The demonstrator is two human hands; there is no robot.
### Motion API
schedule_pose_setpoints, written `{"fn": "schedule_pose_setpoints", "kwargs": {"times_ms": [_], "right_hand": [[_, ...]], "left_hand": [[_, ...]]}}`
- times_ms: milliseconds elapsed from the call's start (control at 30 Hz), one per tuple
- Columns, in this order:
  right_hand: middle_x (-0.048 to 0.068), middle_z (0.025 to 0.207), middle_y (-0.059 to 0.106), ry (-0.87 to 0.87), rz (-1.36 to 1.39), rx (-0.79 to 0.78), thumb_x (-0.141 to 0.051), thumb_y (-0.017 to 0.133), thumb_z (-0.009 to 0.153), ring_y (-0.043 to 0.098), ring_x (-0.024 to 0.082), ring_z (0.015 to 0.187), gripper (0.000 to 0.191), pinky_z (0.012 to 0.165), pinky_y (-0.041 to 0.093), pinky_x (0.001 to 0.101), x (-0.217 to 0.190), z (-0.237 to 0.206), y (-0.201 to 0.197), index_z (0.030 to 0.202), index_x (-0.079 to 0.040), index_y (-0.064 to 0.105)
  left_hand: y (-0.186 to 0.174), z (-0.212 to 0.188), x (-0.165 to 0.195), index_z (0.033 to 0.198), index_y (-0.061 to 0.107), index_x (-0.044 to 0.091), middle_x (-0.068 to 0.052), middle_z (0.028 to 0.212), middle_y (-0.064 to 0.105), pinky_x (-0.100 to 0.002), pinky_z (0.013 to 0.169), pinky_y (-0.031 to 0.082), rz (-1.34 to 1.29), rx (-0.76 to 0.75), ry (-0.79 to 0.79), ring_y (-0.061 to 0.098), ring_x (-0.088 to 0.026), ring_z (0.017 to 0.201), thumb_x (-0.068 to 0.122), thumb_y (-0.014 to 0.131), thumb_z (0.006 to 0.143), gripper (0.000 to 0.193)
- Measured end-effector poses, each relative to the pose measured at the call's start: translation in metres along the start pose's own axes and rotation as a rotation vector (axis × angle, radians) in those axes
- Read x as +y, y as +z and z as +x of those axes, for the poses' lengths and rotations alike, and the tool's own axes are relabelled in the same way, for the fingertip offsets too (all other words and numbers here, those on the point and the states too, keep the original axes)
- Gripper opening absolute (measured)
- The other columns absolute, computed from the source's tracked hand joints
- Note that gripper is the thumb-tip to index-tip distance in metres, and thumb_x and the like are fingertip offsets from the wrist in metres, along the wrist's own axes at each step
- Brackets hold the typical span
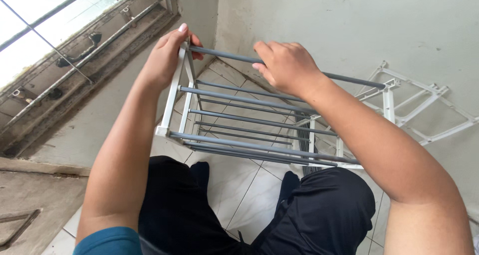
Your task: The person sits on the floor assembling a white plastic-framed rack with gray metal rods. They insert rods one by one into the frame slots, press rods into the end connectors, and reposition the frame to seat each rod until the rack structure is built up.
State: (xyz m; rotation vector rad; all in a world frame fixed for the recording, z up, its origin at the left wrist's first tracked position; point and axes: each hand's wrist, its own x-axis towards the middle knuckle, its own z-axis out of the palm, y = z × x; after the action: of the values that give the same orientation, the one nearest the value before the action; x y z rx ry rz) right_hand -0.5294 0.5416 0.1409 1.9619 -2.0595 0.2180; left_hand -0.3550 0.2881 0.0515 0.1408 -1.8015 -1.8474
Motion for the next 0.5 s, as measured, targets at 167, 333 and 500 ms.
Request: {"fn": "schedule_pose_setpoints", "kwargs": {"times_ms": [167, 333, 500], "right_hand": [[0.012, 0.080, 0.068, -0.073, 0.081, 0.195, -0.012, 0.068, 0.100, 0.068, 0.034, 0.071, 0.015, 0.058, 0.053, 0.0431, 0.007, -0.012, 0.024, 0.091, -0.006, 0.059], [0.014, 0.076, 0.067, -0.063, 0.111, 0.200, -0.009, 0.071, 0.099, 0.068, 0.034, 0.070, 0.020, 0.057, 0.053, 0.0421, 0.012, -0.014, 0.031, 0.084, -0.003, 0.058], [0.012, 0.087, 0.073, -0.065, 0.307, 0.153, -0.004, 0.063, 0.098, 0.071, 0.032, 0.076, 0.005, 0.060, 0.054, 0.0400, 0.012, -0.011, 0.027, 0.093, -0.003, 0.065]], "left_hand": [[0.012, -0.003, -0.002, 0.105, 0.069, 0.004, -0.008, 0.096, 0.070, -0.031, 0.084, 0.049, -0.045, 0.013, -0.064, 0.062, -0.016, 0.087, 0.043, 0.038, 0.108, 0.049], [0.023, -0.006, 0.005, 0.105, 0.069, 0.005, -0.006, 0.100, 0.069, -0.031, 0.085, 0.049, -0.064, 0.034, -0.047, 0.058, -0.015, 0.088, 0.041, 0.037, 0.108, 0.048], [0.026, -0.012, 0.008, 0.102, 0.066, 0.006, -0.006, 0.099, 0.069, -0.031, 0.088, 0.050, -0.056, 0.055, -0.056, 0.059, -0.015, 0.091, 0.039, 0.036, 0.107, 0.045]]}}
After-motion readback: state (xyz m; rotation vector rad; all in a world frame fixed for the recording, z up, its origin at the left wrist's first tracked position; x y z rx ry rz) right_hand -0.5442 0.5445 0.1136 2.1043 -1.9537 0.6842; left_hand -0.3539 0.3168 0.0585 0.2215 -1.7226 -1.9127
